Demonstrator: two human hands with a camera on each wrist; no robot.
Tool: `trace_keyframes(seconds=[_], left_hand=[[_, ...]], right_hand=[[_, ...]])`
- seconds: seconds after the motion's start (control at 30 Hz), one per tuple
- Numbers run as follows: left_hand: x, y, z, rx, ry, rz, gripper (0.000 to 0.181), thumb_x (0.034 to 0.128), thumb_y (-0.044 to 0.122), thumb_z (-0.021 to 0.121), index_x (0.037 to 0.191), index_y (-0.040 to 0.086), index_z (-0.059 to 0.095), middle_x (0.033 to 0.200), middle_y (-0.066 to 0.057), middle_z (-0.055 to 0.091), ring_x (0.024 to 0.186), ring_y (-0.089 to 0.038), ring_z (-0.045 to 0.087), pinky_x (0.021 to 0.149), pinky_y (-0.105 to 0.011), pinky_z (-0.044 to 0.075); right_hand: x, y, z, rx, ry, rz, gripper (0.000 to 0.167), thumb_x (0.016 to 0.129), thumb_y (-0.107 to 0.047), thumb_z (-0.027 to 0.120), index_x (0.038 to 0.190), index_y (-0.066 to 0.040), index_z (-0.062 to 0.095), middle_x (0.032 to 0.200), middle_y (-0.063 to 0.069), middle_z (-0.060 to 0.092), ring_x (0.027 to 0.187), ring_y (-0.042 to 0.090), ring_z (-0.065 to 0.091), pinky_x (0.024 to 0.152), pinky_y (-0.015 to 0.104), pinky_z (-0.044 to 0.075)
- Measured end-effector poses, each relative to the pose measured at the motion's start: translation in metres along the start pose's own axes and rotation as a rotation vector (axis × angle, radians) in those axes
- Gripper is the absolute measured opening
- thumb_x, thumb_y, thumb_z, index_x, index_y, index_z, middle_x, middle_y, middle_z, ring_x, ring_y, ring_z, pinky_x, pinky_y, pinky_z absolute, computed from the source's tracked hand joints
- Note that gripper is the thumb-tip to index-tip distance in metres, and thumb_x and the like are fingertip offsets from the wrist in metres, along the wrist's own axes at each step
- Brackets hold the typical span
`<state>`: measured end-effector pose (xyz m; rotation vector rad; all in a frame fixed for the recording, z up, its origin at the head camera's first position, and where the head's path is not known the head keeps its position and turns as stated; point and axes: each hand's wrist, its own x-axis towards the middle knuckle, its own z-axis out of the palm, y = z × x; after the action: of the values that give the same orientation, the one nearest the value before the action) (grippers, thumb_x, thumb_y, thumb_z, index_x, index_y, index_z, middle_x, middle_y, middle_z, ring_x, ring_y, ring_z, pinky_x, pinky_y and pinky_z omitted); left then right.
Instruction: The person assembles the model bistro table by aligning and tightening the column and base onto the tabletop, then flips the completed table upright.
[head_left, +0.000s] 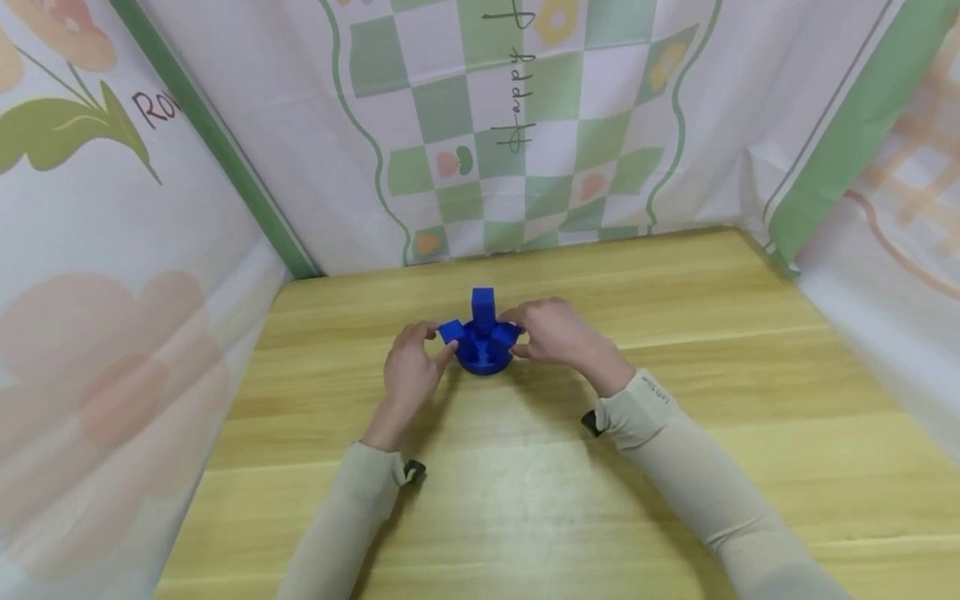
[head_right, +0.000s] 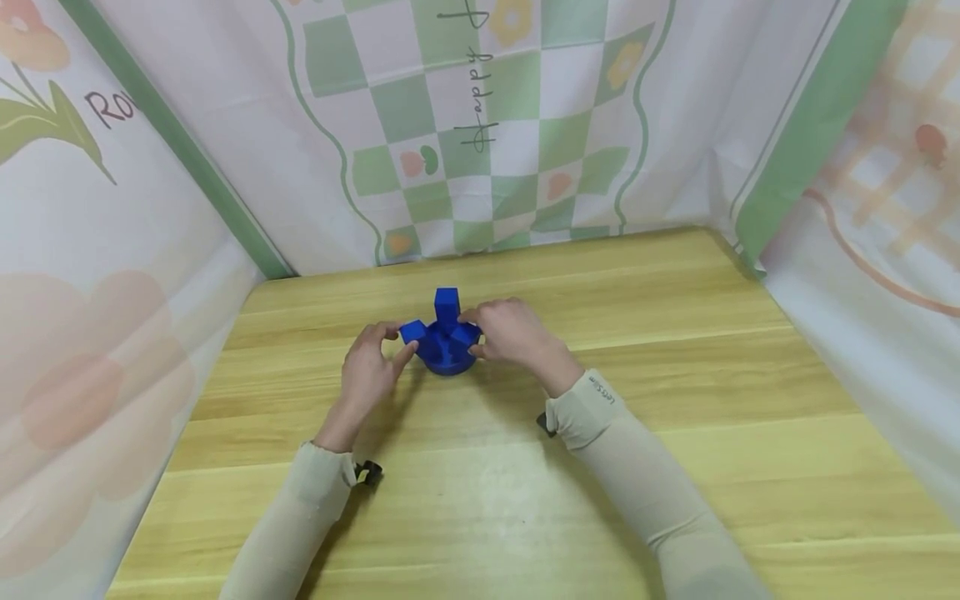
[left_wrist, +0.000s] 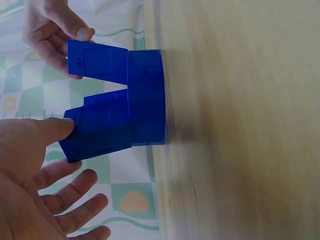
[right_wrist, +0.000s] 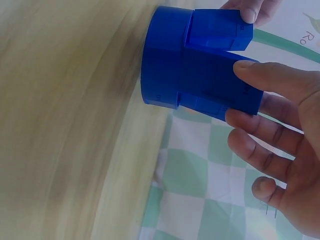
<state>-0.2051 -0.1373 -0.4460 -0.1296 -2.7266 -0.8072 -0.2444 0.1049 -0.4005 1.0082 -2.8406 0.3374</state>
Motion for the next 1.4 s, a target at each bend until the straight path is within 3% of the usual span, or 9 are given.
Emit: trace_keyframes(seconds=[0.1, 0.2, 0.4, 0.53, 0.67, 0.77, 0.87, 1.13, 1.4], left_hand=[[0.001, 0.000, 0.000, -0.020, -0.016, 0.012, 0.045, 0.0937, 0.043, 0.068, 0.127, 0.012, 0.064, 0.113, -0.009, 0.067, 0.104, -0.030, 0.065, 0.080, -0.042, 0.057], [0.003, -0.004, -0.004, -0.056, -0.055, 0.014, 0.048, 0.0922, 0.042, 0.070, 0.130, 0.012, 0.063, 0.116, -0.009, 0.067, 0.107, -0.031, 0.065, 0.085, -0.044, 0.057], [0.013, -0.017, -0.012, -0.071, -0.241, 0.025, 0.060, 0.0882, 0.038, 0.076, 0.139, 0.011, 0.057, 0.125, -0.013, 0.063, 0.118, -0.035, 0.060, 0.100, -0.049, 0.051], [0.024, -0.024, -0.012, -0.007, -0.371, 0.066, 0.062, 0.0870, 0.039, 0.077, 0.137, 0.007, 0.058, 0.130, -0.014, 0.062, 0.122, -0.035, 0.058, 0.106, -0.050, 0.047], [0.034, -0.026, -0.007, 0.021, -0.439, 0.092, 0.064, 0.0848, 0.041, 0.078, 0.135, 0.005, 0.059, 0.135, -0.015, 0.060, 0.127, -0.035, 0.055, 0.111, -0.050, 0.043], [0.038, -0.027, -0.003, 0.014, -0.462, 0.090, 0.066, 0.0828, 0.040, 0.080, 0.134, 0.005, 0.059, 0.137, -0.015, 0.060, 0.128, -0.035, 0.055, 0.114, -0.049, 0.041], [0.042, -0.027, -0.001, 0.002, -0.470, 0.081, 0.067, 0.0810, 0.040, 0.082, 0.133, 0.006, 0.060, 0.136, -0.014, 0.061, 0.129, -0.035, 0.055, 0.117, -0.050, 0.037], [0.045, -0.025, 0.001, 0.008, -0.457, 0.061, 0.067, 0.0797, 0.039, 0.083, 0.133, 0.004, 0.061, 0.137, -0.017, 0.062, 0.134, -0.038, 0.051, 0.124, -0.059, 0.012], [0.042, -0.023, 0.000, -0.022, -0.454, 0.021, 0.047, 0.0818, 0.041, 0.081, 0.120, 0.018, 0.070, 0.135, -0.011, 0.065, 0.137, -0.036, 0.050, 0.123, -0.065, 0.000]], right_hand=[[-0.004, 0.002, 0.003, 0.044, 0.011, 0.027, 0.052, 0.080, -0.029, 0.083, 0.127, -0.013, 0.068, 0.105, 0.005, 0.075, 0.090, 0.020, 0.069, 0.080, 0.043, 0.057], [-0.009, 0.004, 0.009, 0.122, -0.011, 0.105, 0.061, 0.080, -0.030, 0.082, 0.134, -0.011, 0.062, 0.107, 0.008, 0.074, 0.094, 0.023, 0.069, 0.082, 0.044, 0.057], [-0.013, 0.007, 0.028, 0.148, -0.097, 0.285, 0.071, 0.082, -0.043, 0.078, 0.139, -0.008, 0.056, 0.113, 0.010, 0.073, 0.099, 0.026, 0.069, 0.085, 0.046, 0.057], [-0.008, 0.006, 0.037, 0.123, -0.115, 0.322, 0.063, 0.078, -0.049, 0.080, 0.123, -0.007, 0.066, 0.104, 0.008, 0.074, 0.094, 0.025, 0.069, 0.081, 0.043, 0.057], [-0.003, 0.004, 0.041, 0.112, -0.138, 0.344, 0.048, 0.076, -0.052, 0.081, 0.096, -0.011, 0.067, 0.087, 0.002, 0.069, 0.079, 0.020, 0.065, 0.070, 0.038, 0.054], [-0.001, 0.002, 0.043, 0.115, -0.148, 0.354, 0.045, 0.075, -0.052, 0.082, 0.089, -0.012, 0.065, 0.080, 0.001, 0.066, 0.074, 0.019, 0.061, 0.066, 0.036, 0.052], [0.001, 0.000, 0.043, 0.119, -0.146, 0.365, 0.047, 0.074, -0.051, 0.083, 0.093, -0.011, 0.067, 0.083, 0.002, 0.068, 0.077, 0.020, 0.064, 0.069, 0.038, 0.054], [0.006, -0.001, 0.044, 0.144, -0.129, 0.378, 0.049, 0.074, -0.046, 0.086, 0.100, -0.008, 0.069, 0.090, 0.007, 0.073, 0.084, 0.025, 0.068, 0.078, 0.042, 0.057], [0.007, 0.001, 0.042, 0.224, -0.121, 0.337, 0.048, 0.077, -0.042, 0.084, 0.099, -0.002, 0.070, 0.089, 0.009, 0.074, 0.082, 0.024, 0.066, 0.079, 0.040, 0.056]])
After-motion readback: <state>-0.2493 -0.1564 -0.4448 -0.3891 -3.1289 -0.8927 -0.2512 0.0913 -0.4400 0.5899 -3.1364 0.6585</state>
